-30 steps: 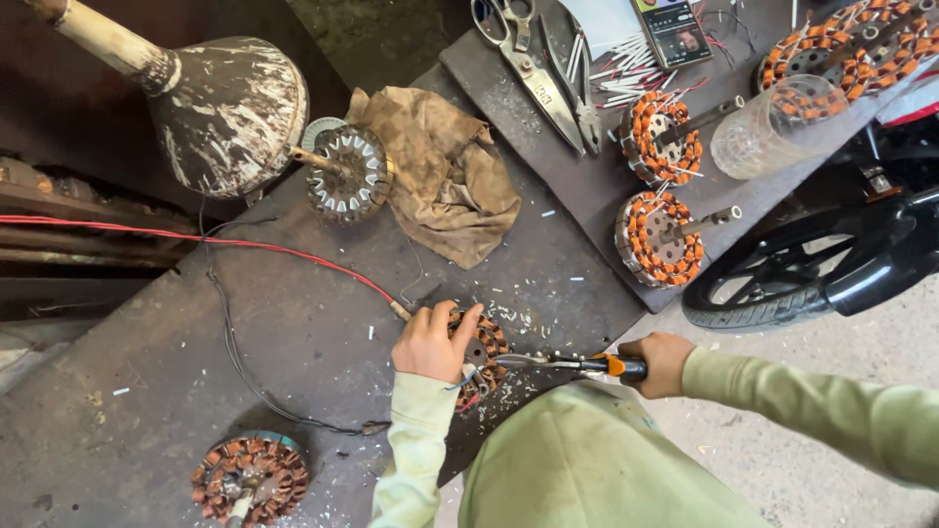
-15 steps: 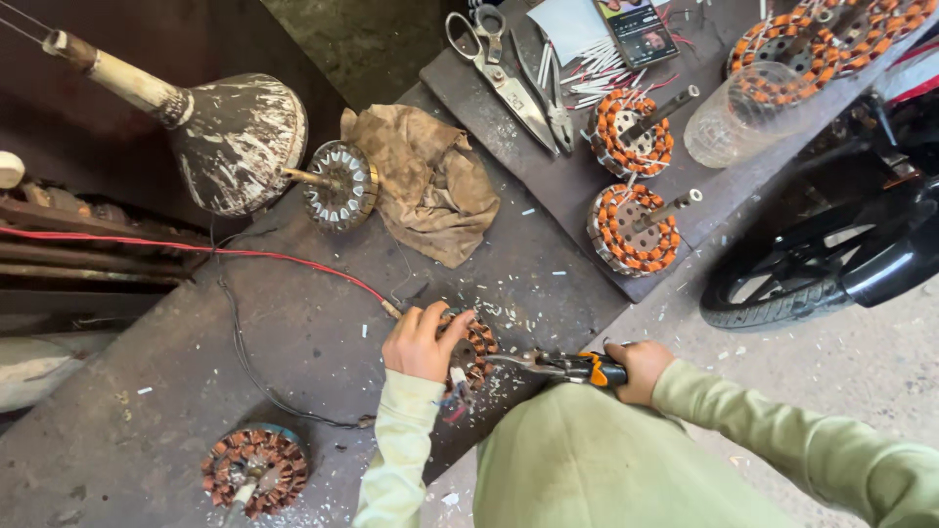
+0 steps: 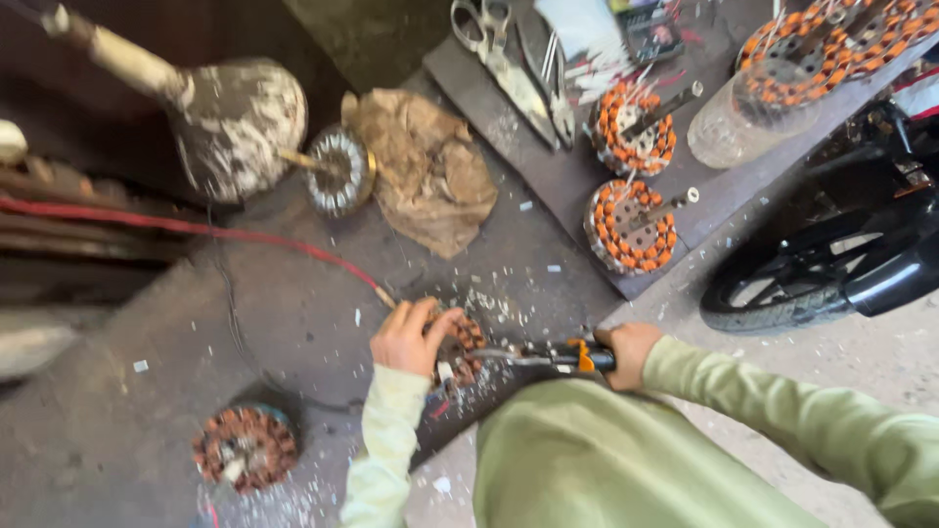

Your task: The person uses wire cutters to trim excess copper wire ends from a motor stator assembly on a workbench. The person repeatedly rotates the stator and snips protruding wire segments around its circumference.

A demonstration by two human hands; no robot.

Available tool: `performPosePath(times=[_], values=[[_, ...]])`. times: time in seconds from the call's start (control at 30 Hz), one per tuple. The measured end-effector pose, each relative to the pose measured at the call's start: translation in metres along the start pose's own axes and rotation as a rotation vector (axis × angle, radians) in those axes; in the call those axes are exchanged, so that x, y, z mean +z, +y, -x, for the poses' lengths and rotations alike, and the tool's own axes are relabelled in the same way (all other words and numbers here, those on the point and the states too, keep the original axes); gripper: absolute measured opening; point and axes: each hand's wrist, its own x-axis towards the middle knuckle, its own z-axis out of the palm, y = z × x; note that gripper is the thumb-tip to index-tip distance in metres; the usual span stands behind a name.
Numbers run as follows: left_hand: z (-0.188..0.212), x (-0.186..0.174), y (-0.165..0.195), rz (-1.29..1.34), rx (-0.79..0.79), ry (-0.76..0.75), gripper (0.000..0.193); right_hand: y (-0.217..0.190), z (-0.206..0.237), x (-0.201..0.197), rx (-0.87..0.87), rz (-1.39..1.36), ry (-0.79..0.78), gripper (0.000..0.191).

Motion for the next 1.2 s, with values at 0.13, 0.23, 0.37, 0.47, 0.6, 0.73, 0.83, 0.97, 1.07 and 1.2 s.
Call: performPosePath(times=[0.13, 0.23, 0.37, 0.47, 0.6, 0.73, 0.83, 0.97, 1.07, 1.2], values=[[0.005, -0.002, 0.004, -0.023, -0.024, 0.052, 0.034, -0.001, 0.002, 0.014, 0.046, 0.099, 0.062, 0.047], [0.004, 0.001, 0.004, -0.054, -0.011, 0.056, 0.035, -0.002, 0.006, 0.016, 0.018, 0.005, 0.129, 0.051], [-0.002, 0.004, 0.002, -0.030, 0.003, 0.019, 0.033, -0.001, 0.005, 0.000, -0.002, -0.086, -0.001, 0.049], [-0.006, 0.006, 0.002, -0.014, 0.024, -0.023, 0.033, -0.001, 0.002, -0.013, -0.027, -0.116, -0.074, 0.043], [-0.008, 0.005, 0.004, -0.049, 0.006, -0.007, 0.035, -0.007, 0.002, -0.013, 0.006, -0.053, 0.004, 0.035], [-0.007, 0.002, 0.007, -0.037, 0.052, 0.002, 0.033, -0.011, 0.004, -0.003, 0.033, -0.019, 0.027, 0.039], [-0.008, 0.002, 0.008, -0.020, 0.046, 0.063, 0.031, -0.010, 0.006, 0.001, 0.021, 0.021, 0.076, 0.042], [-0.009, 0.005, 0.011, -0.050, 0.051, 0.019, 0.034, -0.007, 0.008, -0.007, 0.002, -0.044, 0.030, 0.046], [-0.013, 0.007, 0.011, -0.061, 0.058, -0.021, 0.032, -0.009, 0.007, -0.015, 0.008, -0.068, -0.006, 0.041], [-0.015, 0.010, 0.007, -0.041, 0.060, -0.009, 0.034, -0.016, 0.008, -0.010, 0.079, -0.006, -0.025, 0.039]])
